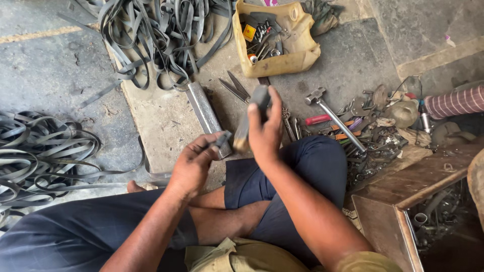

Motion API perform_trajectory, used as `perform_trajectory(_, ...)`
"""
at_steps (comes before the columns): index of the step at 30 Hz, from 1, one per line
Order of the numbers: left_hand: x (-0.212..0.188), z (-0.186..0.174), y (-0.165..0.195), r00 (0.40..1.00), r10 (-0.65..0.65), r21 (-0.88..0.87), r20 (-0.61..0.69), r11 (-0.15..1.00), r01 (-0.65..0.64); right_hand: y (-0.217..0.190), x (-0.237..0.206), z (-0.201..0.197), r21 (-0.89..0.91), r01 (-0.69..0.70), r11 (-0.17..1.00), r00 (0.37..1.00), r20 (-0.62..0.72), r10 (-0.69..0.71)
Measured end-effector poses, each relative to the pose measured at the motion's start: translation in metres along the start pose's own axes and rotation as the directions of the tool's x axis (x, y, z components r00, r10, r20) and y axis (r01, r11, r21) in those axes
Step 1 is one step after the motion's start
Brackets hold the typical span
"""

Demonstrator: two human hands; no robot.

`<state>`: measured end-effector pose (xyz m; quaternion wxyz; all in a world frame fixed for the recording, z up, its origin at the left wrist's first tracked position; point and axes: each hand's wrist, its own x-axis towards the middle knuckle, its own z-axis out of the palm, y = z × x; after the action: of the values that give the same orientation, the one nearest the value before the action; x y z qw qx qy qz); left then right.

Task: The person sits on the floor and repairs rubber belts by cutting them with scissors, smoothing the edges with a file, applying glue, and pressing the pieces together. The person repeats this process for multiple belt segments.

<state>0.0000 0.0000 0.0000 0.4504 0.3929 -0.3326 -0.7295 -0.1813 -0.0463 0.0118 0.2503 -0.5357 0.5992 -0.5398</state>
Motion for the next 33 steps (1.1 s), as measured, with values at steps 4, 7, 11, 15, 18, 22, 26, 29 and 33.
perform_trajectory(4, 0.004, -0.012, 0.011, 1.0, -0.011, -0.018, -0.026, 1.0, 0.011, -0.04, -0.062, -0.005, -0.063, 0.145, 0.987, 0.966, 0.227, -0.127)
perform_trajectory(7, -0.003, -0.009, 0.004, 0.998, -0.059, -0.117, 0.034, 0.991, 0.063, -0.036, -0.045, 0.01, -0.037, 0.153, 0.988, 0.966, 0.218, -0.141)
perform_trajectory(11, -0.002, -0.001, -0.007, 0.996, -0.059, -0.028, 0.059, 0.998, 0.061, -0.018, 0.007, 0.011, -0.127, -0.074, 0.989, 0.996, 0.029, 0.079)
perform_trajectory(15, 0.008, -0.011, 0.0, 1.0, -0.006, -0.015, -0.015, 1.0, 0.006, -0.025, -0.026, -0.004, -0.078, 0.032, 0.996, 0.997, 0.068, -0.027)
perform_trajectory(18, 0.007, -0.021, 0.003, 0.999, -0.04, -0.078, 0.006, 0.996, 0.041, -0.031, -0.06, -0.001, -0.055, 0.243, 0.968, 0.944, 0.241, -0.224)
perform_trajectory(22, 0.002, -0.015, -0.01, 0.994, -0.108, -0.087, 0.026, 0.99, 0.11, -0.009, -0.019, 0.015, -0.08, -0.082, 0.993, 0.982, 0.162, 0.094)
perform_trajectory(26, 0.003, -0.008, -0.011, 0.998, -0.053, -0.108, 0.03, 0.993, 0.056, -0.005, 0.007, 0.003, -0.063, 0.023, 0.998, 0.998, -0.065, -0.027)
perform_trajectory(29, 0.008, -0.017, 0.001, 0.999, -0.032, -0.154, -0.043, 0.988, 0.025, -0.025, -0.043, -0.006, -0.028, 0.036, 0.999, 0.978, 0.206, -0.029)
perform_trajectory(33, 0.005, -0.016, -0.002, 0.998, -0.061, -0.194, -0.002, 0.979, 0.06, -0.027, -0.051, 0.006, -0.074, 0.135, 0.988, 0.963, 0.246, -0.113)
